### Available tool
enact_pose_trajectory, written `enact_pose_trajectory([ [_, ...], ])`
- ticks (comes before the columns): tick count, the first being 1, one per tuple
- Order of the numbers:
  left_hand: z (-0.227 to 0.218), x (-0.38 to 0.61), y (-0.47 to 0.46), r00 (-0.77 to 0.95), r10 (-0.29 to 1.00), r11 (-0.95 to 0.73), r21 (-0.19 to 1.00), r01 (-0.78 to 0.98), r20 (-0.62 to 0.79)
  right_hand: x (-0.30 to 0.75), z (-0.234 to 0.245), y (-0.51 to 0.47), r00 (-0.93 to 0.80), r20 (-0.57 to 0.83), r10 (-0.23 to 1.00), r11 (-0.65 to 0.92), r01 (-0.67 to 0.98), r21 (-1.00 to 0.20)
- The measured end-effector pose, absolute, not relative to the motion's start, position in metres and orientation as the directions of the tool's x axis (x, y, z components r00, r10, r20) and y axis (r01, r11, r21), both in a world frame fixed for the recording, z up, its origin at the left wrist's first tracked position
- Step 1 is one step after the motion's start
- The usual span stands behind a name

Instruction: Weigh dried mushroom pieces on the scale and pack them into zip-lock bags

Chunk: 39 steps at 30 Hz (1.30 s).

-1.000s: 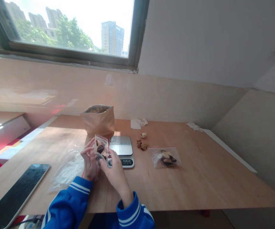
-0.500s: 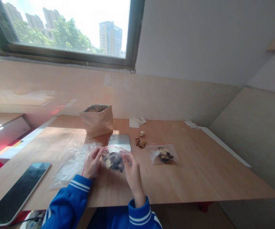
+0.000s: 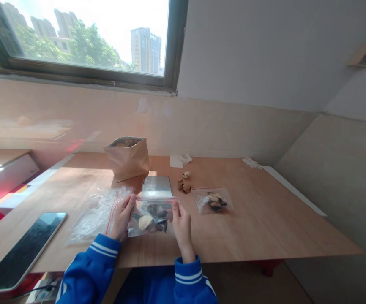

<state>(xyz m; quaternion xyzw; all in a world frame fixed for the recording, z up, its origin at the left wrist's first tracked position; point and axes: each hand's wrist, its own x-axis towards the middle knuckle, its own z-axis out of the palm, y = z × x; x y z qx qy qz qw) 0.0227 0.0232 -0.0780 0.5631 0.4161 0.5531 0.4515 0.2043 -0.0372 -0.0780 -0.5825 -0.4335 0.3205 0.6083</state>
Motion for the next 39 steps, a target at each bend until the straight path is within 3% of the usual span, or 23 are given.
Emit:
enact_pose_trajectory([
  [9, -0.083, 0.023, 0.010, 0.022, 0.938, -0.346, 0.937, 0.046, 0.345, 0.205, -0.090, -0.033, 0.412, 0.156, 0.898, 0.153, 0.042, -0.987],
  [18, -0.095, 0.021, 0.006, -0.067, 0.956, -0.284, 0.959, 0.019, 0.285, 0.214, -0.087, -0.037, 0.333, 0.204, 0.921, 0.188, 0.080, -0.979],
  [22, -0.097, 0.021, 0.007, -0.122, 0.938, -0.311, 0.944, 0.111, 0.324, 0.216, -0.093, -0.037, 0.383, 0.191, 0.904, 0.167, 0.097, -0.981],
  [29, -0.094, 0.018, 0.006, -0.070, 0.904, -0.396, 0.889, 0.230, 0.421, 0.208, -0.103, -0.035, 0.568, 0.191, 0.801, 0.176, 0.082, -0.981],
  [39, -0.095, 0.016, 0.005, -0.110, 0.870, -0.427, 0.846, 0.321, 0.481, 0.206, -0.110, -0.033, 0.613, 0.174, 0.771, 0.207, 0.018, -0.978],
])
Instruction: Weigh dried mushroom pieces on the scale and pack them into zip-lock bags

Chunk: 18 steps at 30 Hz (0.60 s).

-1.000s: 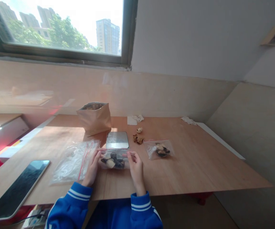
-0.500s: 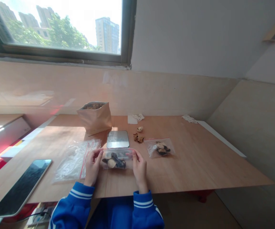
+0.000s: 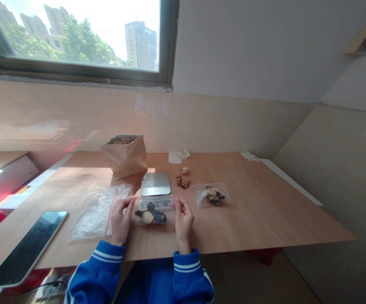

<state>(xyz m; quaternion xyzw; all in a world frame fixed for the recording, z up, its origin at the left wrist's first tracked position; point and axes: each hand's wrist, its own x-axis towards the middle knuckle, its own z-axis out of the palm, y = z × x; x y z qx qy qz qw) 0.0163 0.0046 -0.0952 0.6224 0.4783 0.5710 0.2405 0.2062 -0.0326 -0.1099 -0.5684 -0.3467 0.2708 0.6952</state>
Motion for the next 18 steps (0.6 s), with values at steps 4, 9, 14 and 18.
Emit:
enact_pose_trajectory([
  [4, -0.0952, 0.0169, 0.0039, -0.131, 0.855, -0.431, 0.828, 0.358, 0.502, 0.2078, -0.1118, -0.0333, 0.637, 0.209, 0.742, 0.198, 0.090, -0.976],
  [9, -0.0949, 0.0177, 0.0027, -0.146, 0.859, -0.414, 0.835, 0.363, 0.490, 0.2094, -0.1142, -0.0349, 0.639, 0.233, 0.733, 0.184, 0.143, -0.972],
  [14, -0.0923, 0.0188, 0.0013, -0.146, 0.862, -0.407, 0.834, 0.373, 0.486, 0.2093, -0.1148, -0.0334, 0.636, 0.228, 0.737, 0.195, 0.123, -0.973],
  [18, -0.0899, 0.0206, 0.0001, -0.121, 0.855, -0.430, 0.819, 0.380, 0.505, 0.2094, -0.1147, -0.0326, 0.659, 0.214, 0.721, 0.167, 0.134, -0.977],
])
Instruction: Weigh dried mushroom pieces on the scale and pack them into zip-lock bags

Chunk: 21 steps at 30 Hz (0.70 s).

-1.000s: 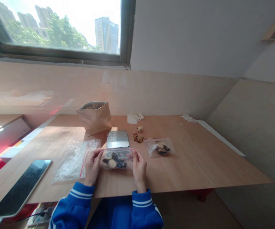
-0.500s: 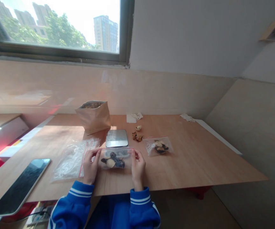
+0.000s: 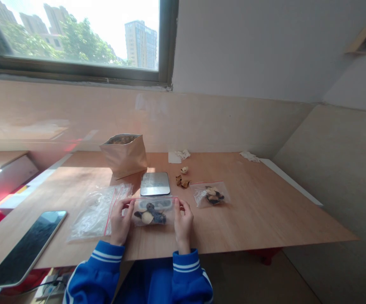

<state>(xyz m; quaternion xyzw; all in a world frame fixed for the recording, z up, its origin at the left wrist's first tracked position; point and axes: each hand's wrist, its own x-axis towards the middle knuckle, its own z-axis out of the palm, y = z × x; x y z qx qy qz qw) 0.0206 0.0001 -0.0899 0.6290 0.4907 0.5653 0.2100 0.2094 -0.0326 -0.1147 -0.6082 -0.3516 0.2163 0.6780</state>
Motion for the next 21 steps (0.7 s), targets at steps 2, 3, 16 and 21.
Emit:
enact_pose_trajectory([
  [2, -0.090, 0.022, 0.000, -0.108, 0.857, -0.434, 0.818, 0.377, 0.504, 0.210, -0.115, -0.033, 0.673, 0.204, 0.711, 0.147, 0.142, -0.979],
  [3, -0.090, 0.022, 0.000, -0.105, 0.859, -0.432, 0.820, 0.375, 0.500, 0.210, -0.115, -0.033, 0.678, 0.200, 0.707, 0.137, 0.145, -0.980],
  [16, -0.098, 0.020, 0.003, 0.037, 0.967, -0.251, 0.967, -0.032, 0.252, 0.207, -0.111, -0.031, 0.552, 0.143, 0.822, 0.223, -0.081, -0.971],
  [21, -0.102, 0.021, 0.007, 0.042, 0.971, -0.237, 0.972, 0.003, 0.237, 0.206, -0.113, -0.030, 0.502, 0.174, 0.847, 0.262, -0.109, -0.959],
])
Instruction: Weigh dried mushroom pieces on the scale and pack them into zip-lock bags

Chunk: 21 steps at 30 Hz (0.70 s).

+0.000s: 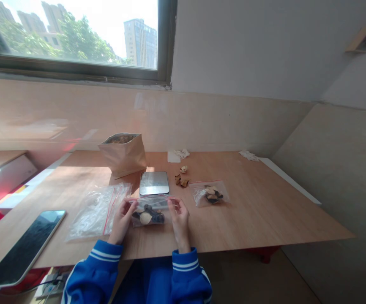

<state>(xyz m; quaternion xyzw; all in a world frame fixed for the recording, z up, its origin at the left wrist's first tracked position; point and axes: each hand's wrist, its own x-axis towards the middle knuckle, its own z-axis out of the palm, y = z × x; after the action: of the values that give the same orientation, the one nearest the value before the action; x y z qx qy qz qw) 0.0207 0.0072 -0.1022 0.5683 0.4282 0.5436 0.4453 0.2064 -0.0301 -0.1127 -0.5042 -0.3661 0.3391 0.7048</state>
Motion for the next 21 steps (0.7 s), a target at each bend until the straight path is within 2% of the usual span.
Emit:
enact_pose_trajectory([
  [12, -0.102, 0.020, 0.006, -0.016, 0.947, -0.313, 0.932, 0.180, 0.321, 0.207, -0.116, -0.026, 0.547, 0.070, 0.834, 0.212, -0.200, -0.957],
  [16, -0.103, 0.020, 0.006, -0.015, 0.950, -0.307, 0.941, 0.139, 0.312, 0.206, -0.113, -0.028, 0.551, 0.080, 0.831, 0.217, -0.188, -0.958],
  [21, -0.100, 0.021, 0.006, 0.030, 0.966, -0.258, 0.966, 0.001, 0.258, 0.201, -0.101, -0.035, 0.382, 0.136, 0.914, 0.246, -0.256, -0.935],
])
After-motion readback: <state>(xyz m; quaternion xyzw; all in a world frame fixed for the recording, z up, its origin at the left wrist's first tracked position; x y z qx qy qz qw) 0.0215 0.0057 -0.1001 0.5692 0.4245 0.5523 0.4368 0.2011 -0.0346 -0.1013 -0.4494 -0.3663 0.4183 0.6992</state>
